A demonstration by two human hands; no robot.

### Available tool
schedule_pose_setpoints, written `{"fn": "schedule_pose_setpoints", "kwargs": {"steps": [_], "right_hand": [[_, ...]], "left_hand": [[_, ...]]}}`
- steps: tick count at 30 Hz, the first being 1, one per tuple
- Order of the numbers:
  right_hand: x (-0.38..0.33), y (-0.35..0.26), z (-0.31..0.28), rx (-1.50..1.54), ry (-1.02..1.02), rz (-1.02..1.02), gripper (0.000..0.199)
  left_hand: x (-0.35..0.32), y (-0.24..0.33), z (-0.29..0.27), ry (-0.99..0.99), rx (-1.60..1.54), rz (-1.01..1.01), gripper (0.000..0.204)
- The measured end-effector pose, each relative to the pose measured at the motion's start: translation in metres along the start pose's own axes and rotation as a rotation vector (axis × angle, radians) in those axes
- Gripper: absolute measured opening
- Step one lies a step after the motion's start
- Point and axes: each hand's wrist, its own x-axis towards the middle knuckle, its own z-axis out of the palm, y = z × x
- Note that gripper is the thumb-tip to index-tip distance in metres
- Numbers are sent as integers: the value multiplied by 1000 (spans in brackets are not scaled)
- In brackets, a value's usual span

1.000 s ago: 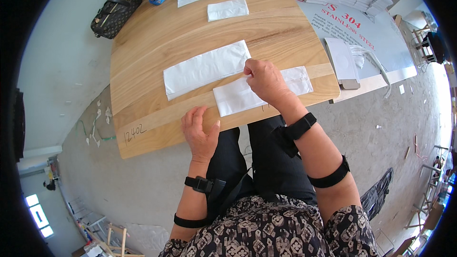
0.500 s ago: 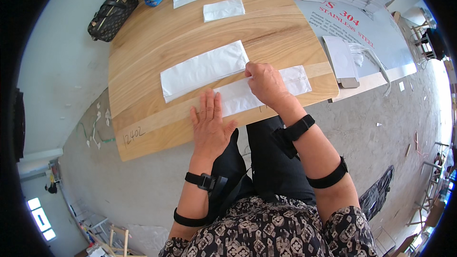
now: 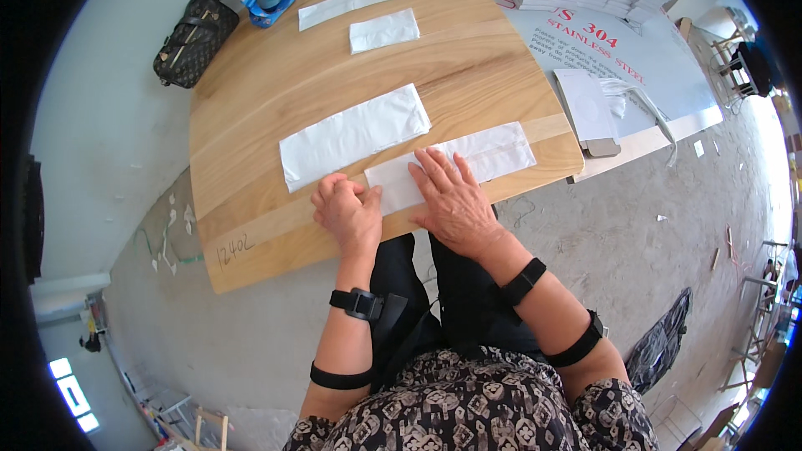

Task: The worker is folding and stacking white plastic strips on a wooden workbench.

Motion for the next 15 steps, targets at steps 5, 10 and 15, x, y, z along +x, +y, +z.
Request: {"fn": "schedule_pose_setpoints", "kwargs": {"steps": [5,10,15], "right_hand": [[-5,-10,8,-88,-124,17,85],[-5,-19,17,-68,-153,-37,88],[-4,-27,18,-30,-146,-39,89]], "left_hand": [[5,-1,5,-62,30,30,16],[2,-22,-6,-20,93,90,16],[19,-17,-25,42,4,221,24]]}}
